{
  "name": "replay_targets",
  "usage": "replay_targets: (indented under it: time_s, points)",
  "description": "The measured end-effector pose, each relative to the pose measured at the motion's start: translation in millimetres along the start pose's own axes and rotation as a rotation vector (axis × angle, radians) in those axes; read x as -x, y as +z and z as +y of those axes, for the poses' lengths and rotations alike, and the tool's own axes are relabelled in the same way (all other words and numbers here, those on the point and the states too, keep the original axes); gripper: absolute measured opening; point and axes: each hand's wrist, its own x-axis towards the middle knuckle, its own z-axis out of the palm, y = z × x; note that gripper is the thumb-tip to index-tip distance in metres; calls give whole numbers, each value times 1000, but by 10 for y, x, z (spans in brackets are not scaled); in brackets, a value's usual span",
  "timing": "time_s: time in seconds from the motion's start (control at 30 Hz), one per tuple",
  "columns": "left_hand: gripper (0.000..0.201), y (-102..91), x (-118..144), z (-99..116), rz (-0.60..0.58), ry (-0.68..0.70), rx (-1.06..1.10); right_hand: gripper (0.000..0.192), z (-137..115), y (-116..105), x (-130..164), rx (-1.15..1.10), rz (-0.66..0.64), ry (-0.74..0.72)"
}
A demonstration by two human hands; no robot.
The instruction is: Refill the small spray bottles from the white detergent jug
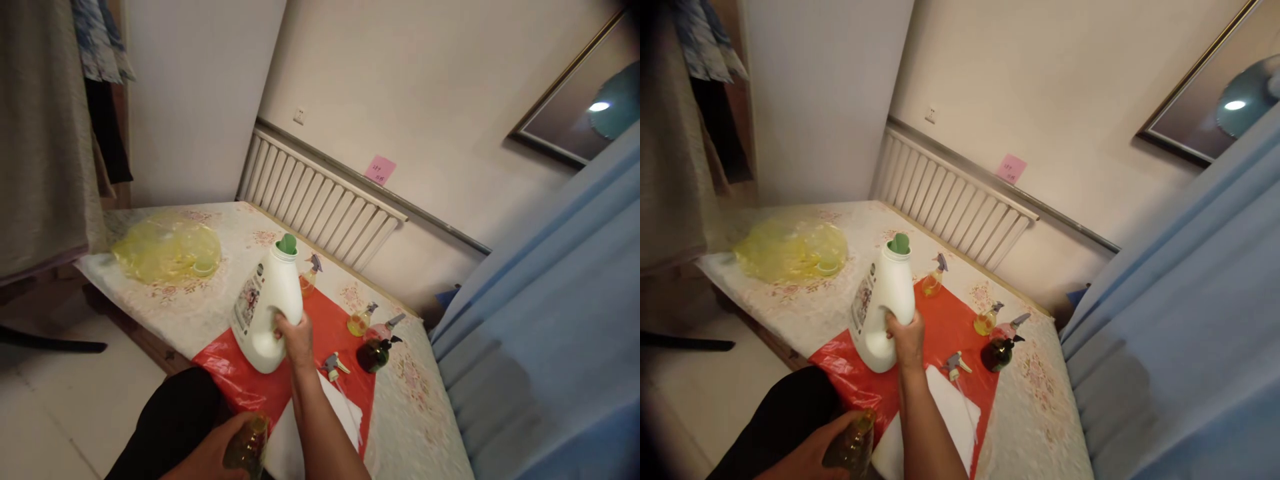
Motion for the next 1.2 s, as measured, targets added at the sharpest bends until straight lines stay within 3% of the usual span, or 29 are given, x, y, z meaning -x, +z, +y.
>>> replay_targets:
  time_s: [0.17, 0.37, 0.5, 0.67, 0.8, 0.93, 1.2]
  points:
    - [75, 25, -12, 60, -2, -8, -5, 26, -405, -497, 88, -9, 31, -54]
    - [73, -42, -200, 140, 49, -35, -58, 26, -767, -1204, 439, 108, 133, -24]
    - [72, -146, -440, 245, 164, -2, -80, 27, -844, -1646, 732, 200, 186, 53]
    - [66, -267, -833, 451, 302, 74, -109, 40, -757, -2082, 1038, 344, 205, 189]
    - [67, -311, -1195, 586, 297, 92, -104, 45, -676, -2244, 1169, 406, 205, 276]
    - [69, -308, -1571, 625, 226, 122, -112, 46, -663, -2236, 1209, 437, 223, 340]
    - [70, -284, -2012, 355, 142, 144, -79, 56, -658, -2250, 1107, 546, 114, 458]
